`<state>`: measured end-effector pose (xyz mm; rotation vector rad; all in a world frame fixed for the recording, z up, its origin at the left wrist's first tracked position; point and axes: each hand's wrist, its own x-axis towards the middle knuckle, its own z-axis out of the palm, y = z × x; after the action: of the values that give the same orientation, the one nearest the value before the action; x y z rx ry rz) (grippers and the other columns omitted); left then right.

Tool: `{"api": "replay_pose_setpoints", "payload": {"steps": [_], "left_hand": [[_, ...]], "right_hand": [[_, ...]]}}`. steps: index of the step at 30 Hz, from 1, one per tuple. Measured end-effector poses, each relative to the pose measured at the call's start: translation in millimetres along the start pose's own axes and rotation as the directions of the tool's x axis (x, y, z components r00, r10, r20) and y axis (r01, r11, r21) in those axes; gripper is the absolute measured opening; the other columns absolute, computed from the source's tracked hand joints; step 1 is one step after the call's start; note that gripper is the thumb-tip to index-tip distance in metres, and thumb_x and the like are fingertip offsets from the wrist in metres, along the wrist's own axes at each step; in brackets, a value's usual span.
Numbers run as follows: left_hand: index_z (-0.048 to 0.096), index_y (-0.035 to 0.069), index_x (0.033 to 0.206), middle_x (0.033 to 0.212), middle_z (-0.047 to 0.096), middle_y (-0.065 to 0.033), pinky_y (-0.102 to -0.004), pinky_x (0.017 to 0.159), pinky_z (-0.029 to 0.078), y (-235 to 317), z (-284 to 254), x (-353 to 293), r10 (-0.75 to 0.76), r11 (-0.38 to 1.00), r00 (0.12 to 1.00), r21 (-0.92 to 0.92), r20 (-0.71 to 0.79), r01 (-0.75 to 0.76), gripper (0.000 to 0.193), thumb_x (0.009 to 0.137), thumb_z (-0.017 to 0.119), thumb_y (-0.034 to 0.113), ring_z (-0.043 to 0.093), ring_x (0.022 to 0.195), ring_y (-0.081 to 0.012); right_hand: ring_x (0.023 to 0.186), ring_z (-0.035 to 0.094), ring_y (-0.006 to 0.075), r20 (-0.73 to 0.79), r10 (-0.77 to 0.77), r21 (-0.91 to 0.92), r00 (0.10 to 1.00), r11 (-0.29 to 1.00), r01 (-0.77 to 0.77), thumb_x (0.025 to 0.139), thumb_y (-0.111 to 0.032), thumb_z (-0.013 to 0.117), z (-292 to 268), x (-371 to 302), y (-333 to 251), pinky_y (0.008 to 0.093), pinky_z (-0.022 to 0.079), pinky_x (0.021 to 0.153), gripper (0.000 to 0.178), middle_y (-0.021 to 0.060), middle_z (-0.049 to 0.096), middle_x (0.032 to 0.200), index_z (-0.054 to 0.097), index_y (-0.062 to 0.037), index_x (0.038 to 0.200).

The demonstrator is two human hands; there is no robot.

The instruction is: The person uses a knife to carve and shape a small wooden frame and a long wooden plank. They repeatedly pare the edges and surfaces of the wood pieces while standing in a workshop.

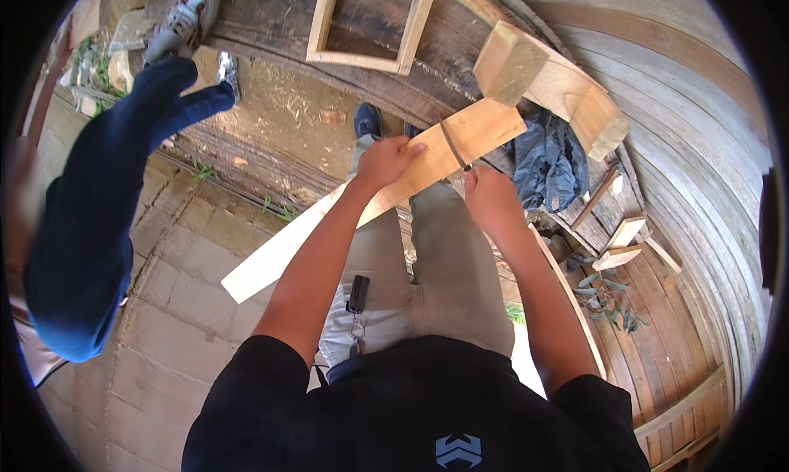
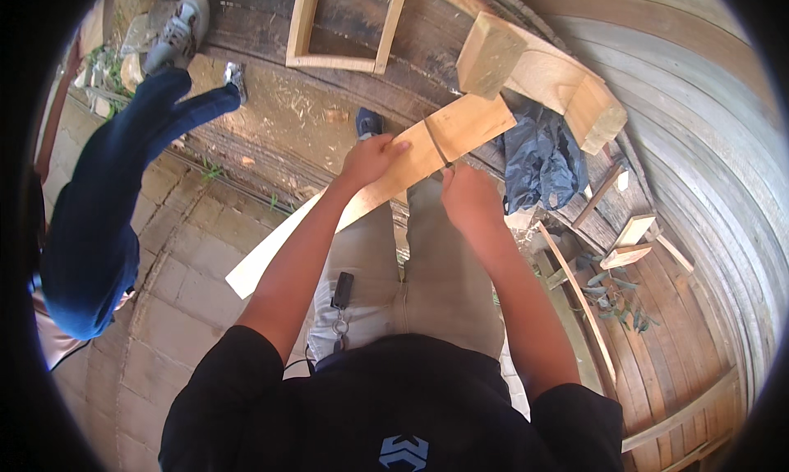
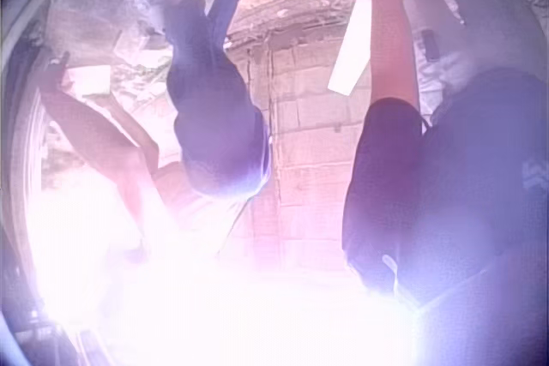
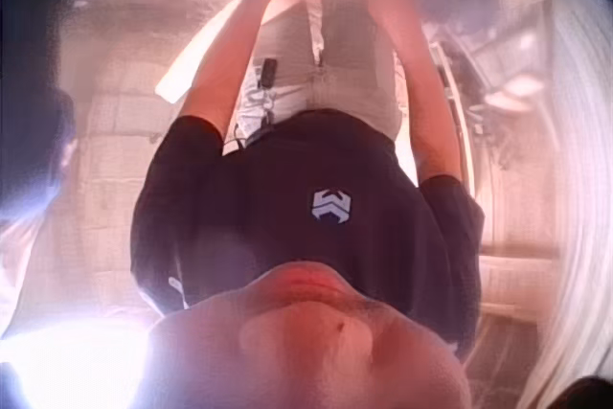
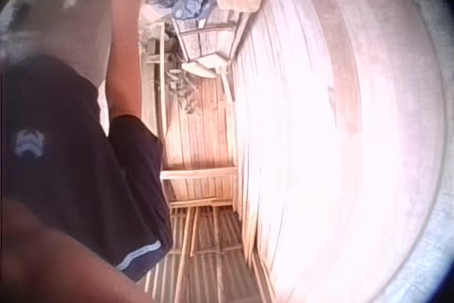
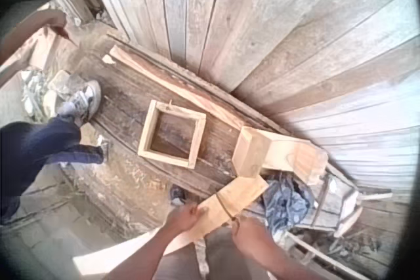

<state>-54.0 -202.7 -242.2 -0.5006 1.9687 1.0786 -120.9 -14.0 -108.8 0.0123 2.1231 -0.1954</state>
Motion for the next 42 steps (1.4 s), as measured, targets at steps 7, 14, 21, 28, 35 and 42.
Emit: {"api": "replay_pose_setpoints", "payload": {"steps": [7,14,21,28,35,42], "left_hand": [[0.073,0.013,0.107,0.095,0.073,-0.0148,-0.0446,0.084,0.051,-9.5,16.7,0.6,-0.045,0.997,0.999,-0.069,0.004,0.045,0.06,0.09,0.053,0.068,0.069,0.097,-0.0343],[0.073,0.015,0.111,0.1,0.073,-0.0149,-0.0449,0.087,0.051,-17.3,25.2,0.0,-0.036,0.994,0.995,-0.107,-0.088,0.027,0.061,0.09,0.053,0.068,0.068,0.102,-0.0338],[0.072,0.015,0.113,0.101,0.073,-0.0139,-0.0436,0.087,0.051,-19.7,24.1,3.9,-0.032,0.992,0.997,-0.127,-0.068,0.023,0.062,0.089,0.054,0.069,0.068,0.103,-0.0331],[0.07,0.021,0.125,0.122,0.069,-0.0103,-0.0433,0.098,0.049,-12.9,15.3,3.1,-0.082,0.991,0.997,-0.101,0.013,0.082,0.063,0.088,0.054,0.07,0.062,0.119,-0.0307],[0.072,0.016,0.116,0.108,0.072,-0.0129,-0.0442,0.091,0.051,-13.3,16.8,0.0,-0.055,0.992,0.998,-0.115,-0.035,0.051,0.061,0.089,0.055,0.068,0.066,0.108,-0.0329],[0.072,0.014,0.115,0.105,0.073,-0.0142,-0.0439,0.09,0.052,-13.3,23.3,-0.8,-0.049,0.994,0.992,-0.104,-0.114,0.037,0.061,0.089,0.056,0.067,0.067,0.106,-0.0334]], "right_hand": [[0.1,0.065,0.046,0.034,0.044,-0.123,0.998,0.992,-0.039,0.101,-0.029,0.05,-10.6,5.0,-7.9,0.0531,0.051,0.088,0.036,0.0279,0.068,0.101,0.066,0.0035,0.105],[0.102,0.064,0.046,0.032,0.052,-0.216,0.998,0.975,-0.044,0.101,-0.029,0.049,-18.0,0.2,-27.6,0.0539,0.05,0.09,0.037,0.0284,0.068,0.103,0.066,0.0036,0.105],[0.102,0.063,0.0474,0.014,0.063,-0.153,0.998,0.986,-0.06,0.1,-0.032,0.05,-23.1,1.0,-13.5,0.0548,0.049,0.091,0.036,0.0283,0.068,0.101,0.067,-0.0009,0.102],[0.097,0.064,0.047,-0.041,0.007,-0.236,0.999,0.972,-0.017,0.1,-0.032,0.051,-11.2,-1.2,-7.9,0.0546,0.05,0.086,0.034,0.0259,0.069,0.096,0.066,-0.0013,0.096],[0.097,0.065,0.0463,-0.072,-0.046,-0.321,0.996,0.947,0.021,0.1,-0.03,0.051,-5.0,-3.2,-9.9,0.0548,0.051,0.085,0.034,0.0258,0.069,0.094,0.066,-0.0004,0.096],[0.102,0.067,0.0443,0.009,0.004,-0.389,1.0,0.921,0.0,0.098,-0.025,0.052,-27.6,0.4,-33.6,0.0515,0.052,0.089,0.034,0.0272,0.07,0.101,0.068,0.0038,0.102]]}}
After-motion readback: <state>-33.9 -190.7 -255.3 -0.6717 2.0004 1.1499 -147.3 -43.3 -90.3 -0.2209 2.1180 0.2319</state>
